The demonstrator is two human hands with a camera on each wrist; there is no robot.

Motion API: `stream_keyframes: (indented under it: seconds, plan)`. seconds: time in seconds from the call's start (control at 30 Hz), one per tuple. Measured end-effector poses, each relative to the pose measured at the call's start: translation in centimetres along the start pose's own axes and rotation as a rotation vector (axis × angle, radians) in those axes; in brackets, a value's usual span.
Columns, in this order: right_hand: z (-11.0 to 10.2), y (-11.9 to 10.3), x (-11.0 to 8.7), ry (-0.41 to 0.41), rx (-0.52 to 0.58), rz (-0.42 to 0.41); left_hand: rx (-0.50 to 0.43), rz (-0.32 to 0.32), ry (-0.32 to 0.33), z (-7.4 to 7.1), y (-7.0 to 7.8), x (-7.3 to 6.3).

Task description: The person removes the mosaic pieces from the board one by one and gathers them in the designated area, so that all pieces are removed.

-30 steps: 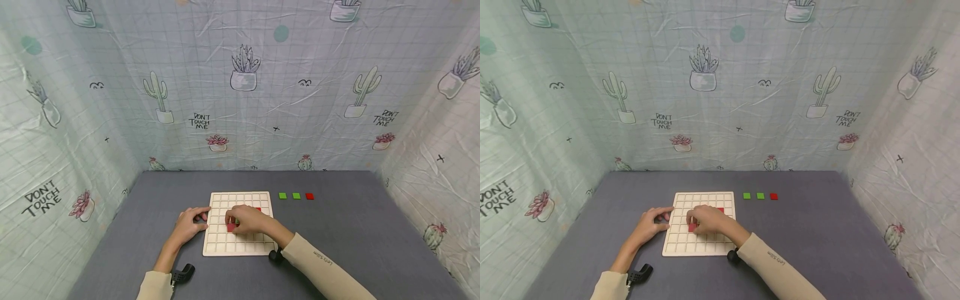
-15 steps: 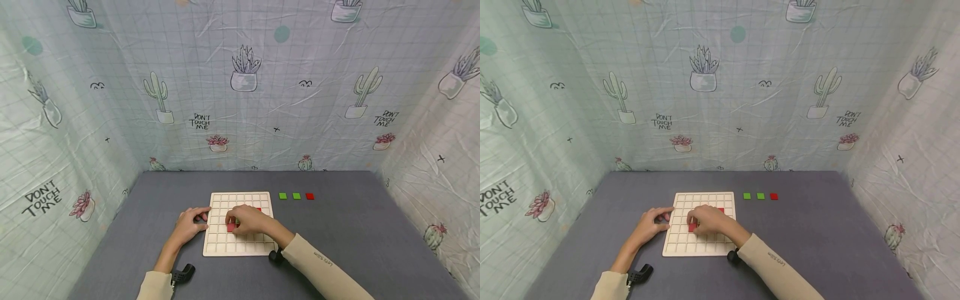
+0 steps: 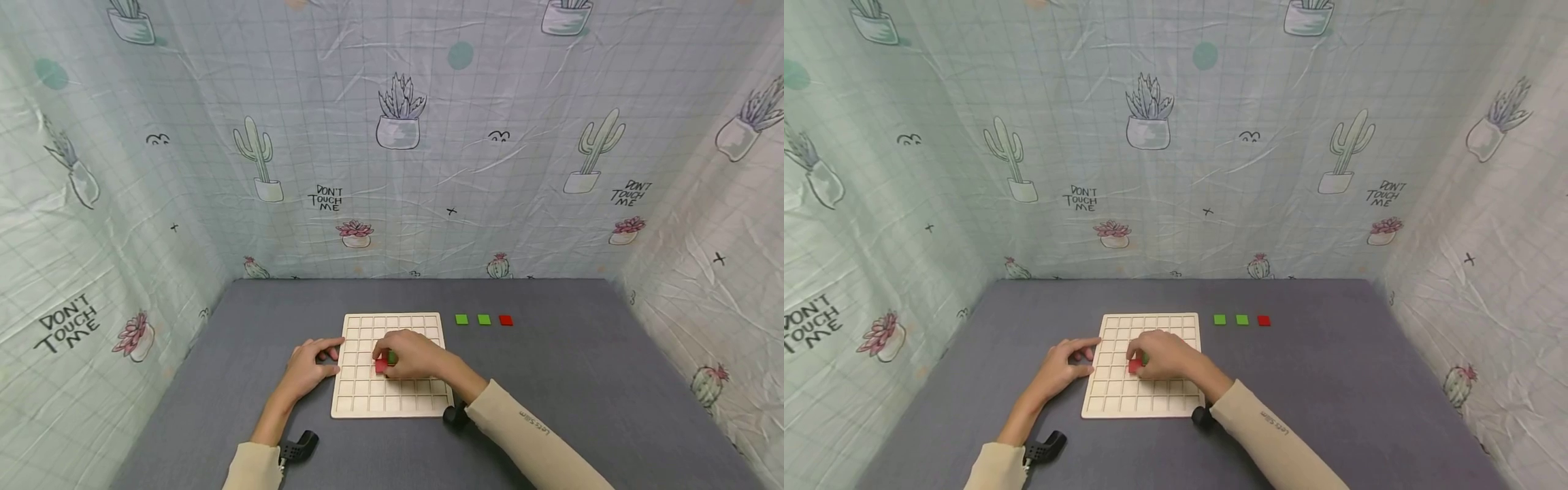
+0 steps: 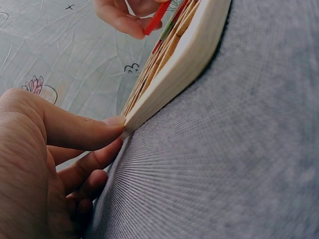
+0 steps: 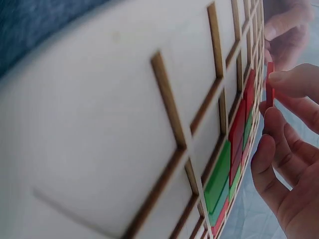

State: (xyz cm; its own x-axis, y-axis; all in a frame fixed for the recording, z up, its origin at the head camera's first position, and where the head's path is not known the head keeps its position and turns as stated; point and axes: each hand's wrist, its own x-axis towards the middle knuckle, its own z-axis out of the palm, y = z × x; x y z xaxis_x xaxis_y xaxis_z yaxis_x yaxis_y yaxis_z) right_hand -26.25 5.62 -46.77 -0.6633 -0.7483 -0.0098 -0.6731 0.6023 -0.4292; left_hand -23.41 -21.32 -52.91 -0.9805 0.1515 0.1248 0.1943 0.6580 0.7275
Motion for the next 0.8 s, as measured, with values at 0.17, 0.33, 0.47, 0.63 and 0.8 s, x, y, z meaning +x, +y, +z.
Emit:
stream_keyframes:
  seconds: [0.17, 0.33, 0.47, 0.63, 0.8]
  plan:
    - [-0.3, 0.6, -0.3, 0.010, -0.002, 0.008, -0.004, -0.001, 0.000, -0.1, 0.0, -0.1]
    - [-0.7, 1.4, -0.8, 0.015, 0.016, 0.001, -0.005, 0.002, -0.007, 0.0, -0.2, -0.2]
    - [-1.0, 2.1, -1.3, 0.017, 0.022, 0.007, -0.006, 0.001, -0.004, 0.0, -0.3, -0.2]
    - [-1.4, 3.0, -1.9, 0.011, 0.050, 0.022, -0.009, -0.009, -0.002, 0.0, -0.2, -0.1]
    - [-1.5, 3.9, -2.6, 0.029, 0.048, 0.022, -0.008, -0.012, -0.008, 0.0, -0.1, -0.1]
